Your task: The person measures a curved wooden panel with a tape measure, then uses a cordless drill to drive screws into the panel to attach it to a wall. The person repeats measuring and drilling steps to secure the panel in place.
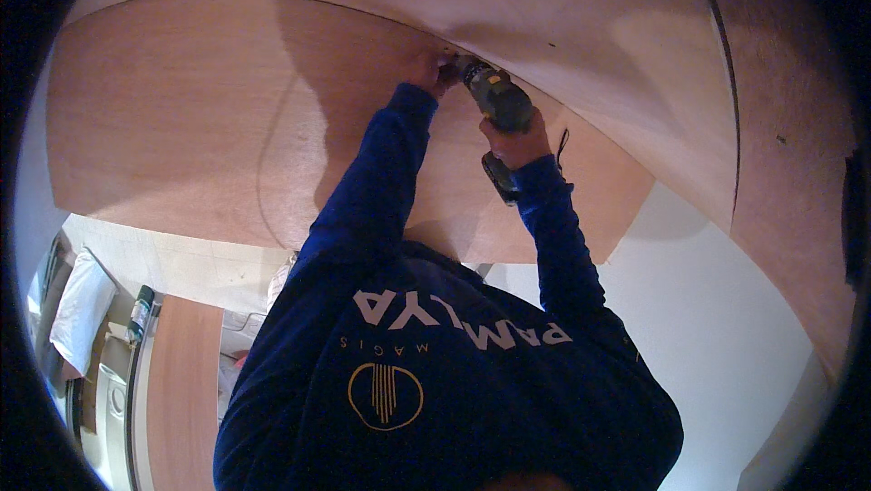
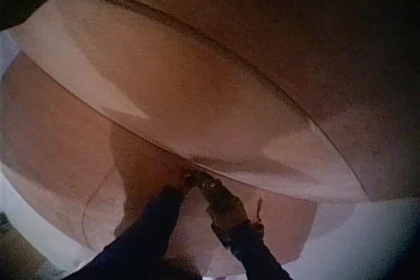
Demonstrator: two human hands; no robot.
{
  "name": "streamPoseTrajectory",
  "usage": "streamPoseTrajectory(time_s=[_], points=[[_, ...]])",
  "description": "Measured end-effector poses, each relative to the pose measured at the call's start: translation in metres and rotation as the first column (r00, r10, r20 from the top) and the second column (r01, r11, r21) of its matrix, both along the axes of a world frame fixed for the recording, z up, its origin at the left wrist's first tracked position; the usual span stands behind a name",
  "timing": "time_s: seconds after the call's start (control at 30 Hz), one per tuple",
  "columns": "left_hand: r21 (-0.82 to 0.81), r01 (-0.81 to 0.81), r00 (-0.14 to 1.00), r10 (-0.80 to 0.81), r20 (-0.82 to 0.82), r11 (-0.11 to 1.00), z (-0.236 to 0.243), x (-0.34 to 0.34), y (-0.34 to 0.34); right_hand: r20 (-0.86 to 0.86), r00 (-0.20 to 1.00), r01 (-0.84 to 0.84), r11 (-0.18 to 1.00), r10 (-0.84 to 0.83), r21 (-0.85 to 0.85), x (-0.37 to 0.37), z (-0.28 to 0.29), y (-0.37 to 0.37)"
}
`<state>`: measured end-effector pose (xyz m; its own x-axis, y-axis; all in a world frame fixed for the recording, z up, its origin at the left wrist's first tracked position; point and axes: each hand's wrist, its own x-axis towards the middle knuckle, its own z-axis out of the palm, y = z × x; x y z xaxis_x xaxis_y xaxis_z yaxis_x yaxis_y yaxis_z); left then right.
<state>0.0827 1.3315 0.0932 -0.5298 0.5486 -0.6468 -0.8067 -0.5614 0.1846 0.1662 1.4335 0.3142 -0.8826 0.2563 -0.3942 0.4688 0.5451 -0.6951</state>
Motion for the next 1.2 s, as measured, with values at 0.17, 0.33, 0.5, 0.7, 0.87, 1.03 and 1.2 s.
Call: streamPoseTrajectory(time_s=[0.17,0.33,0.5,0.7,0.87,1.03,1.2], points=[[-0.089,-0.010,1.000,0.012,0.025,0.996,0.006,0.002,-0.002,0.157,0.987,0.058,0.994,-0.043,-0.092,-0.006,0.001,-0.002],[-0.173,-0.012,0.997,0.000,-0.072,0.985,0.021,0.004,-0.005,0.122,0.991,0.061,0.997,-0.056,-0.037,-0.005,-0.004,-0.003],[-0.053,-0.015,0.996,0.020,0.090,0.998,0.026,-0.004,-0.006,0.157,0.988,-0.030,0.994,0.013,0.107,-0.008,-0.002,-0.005],[-0.098,-0.019,0.988,0.034,0.152,0.995,0.025,-0.006,-0.001,0.105,0.993,-0.062,0.991,0.050,0.115,-0.012,0.007,-0.010],[-0.058,-0.034,0.990,0.042,0.137,0.998,0.018,-0.007,0.002,0.068,0.992,-0.119,0.983,0.111,0.139,-0.015,0.009,-0.007],[-0.137,0.010,0.998,-0.003,0.056,0.990,0.019,0.000,-0.001,0.122,0.989,-0.097,0.983,0.078,0.154,-0.019,0.011,-0.010],[-0.300,0.001,0.999,0.014,0.047,0.954,0.038,0.003,-0.019,0.112,0.976,-0.212,0.924,0.185,0.317,-0.025,0.011,-0.010]])
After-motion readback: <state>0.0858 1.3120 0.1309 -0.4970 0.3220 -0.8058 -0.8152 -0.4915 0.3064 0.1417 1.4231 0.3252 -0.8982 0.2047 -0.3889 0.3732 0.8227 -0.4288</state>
